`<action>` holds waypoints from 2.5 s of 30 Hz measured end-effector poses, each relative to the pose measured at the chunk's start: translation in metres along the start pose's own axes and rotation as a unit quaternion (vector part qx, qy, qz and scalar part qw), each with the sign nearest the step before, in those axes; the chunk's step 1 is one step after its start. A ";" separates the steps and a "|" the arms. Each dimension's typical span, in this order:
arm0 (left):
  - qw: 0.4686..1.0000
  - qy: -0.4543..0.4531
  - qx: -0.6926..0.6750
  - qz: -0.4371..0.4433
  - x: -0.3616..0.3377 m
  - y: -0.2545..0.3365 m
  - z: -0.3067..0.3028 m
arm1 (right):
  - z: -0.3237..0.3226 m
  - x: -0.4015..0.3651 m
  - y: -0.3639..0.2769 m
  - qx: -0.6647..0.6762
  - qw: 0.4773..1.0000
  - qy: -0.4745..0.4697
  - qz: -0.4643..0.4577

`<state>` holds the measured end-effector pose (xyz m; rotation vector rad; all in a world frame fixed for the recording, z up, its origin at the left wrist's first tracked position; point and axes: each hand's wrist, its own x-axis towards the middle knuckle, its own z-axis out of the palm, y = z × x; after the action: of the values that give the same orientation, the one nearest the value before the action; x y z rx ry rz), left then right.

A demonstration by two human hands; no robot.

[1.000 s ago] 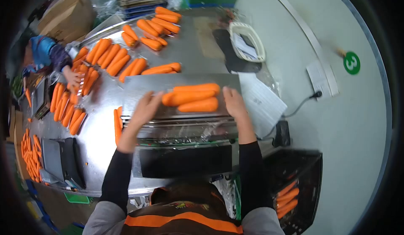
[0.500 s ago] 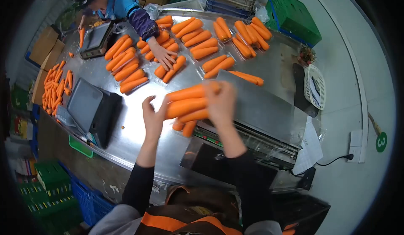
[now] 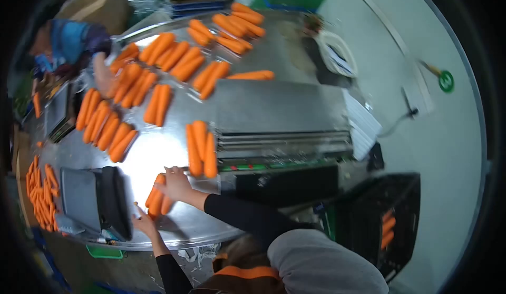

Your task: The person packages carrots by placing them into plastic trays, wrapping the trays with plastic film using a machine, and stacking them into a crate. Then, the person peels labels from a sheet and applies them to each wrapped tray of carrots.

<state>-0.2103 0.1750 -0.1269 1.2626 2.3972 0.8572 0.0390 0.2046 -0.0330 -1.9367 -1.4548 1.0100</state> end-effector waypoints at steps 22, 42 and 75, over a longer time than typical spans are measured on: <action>0.810 -0.470 -0.343 0.072 -0.126 0.341 0.103 | -0.442 -0.194 0.351 0.355 0.828 0.389 0.192; 0.723 -0.239 -0.003 0.648 -0.127 0.403 0.036 | -0.410 -0.212 0.346 0.450 0.749 0.450 0.181; 0.657 -0.329 0.037 0.677 -0.165 0.481 0.117 | -0.449 0.017 0.222 -0.264 0.951 -0.139 -0.079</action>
<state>0.2534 0.2915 0.0818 2.7442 0.6092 0.3483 0.5304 0.1702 0.0593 -2.0354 -2.1853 0.9107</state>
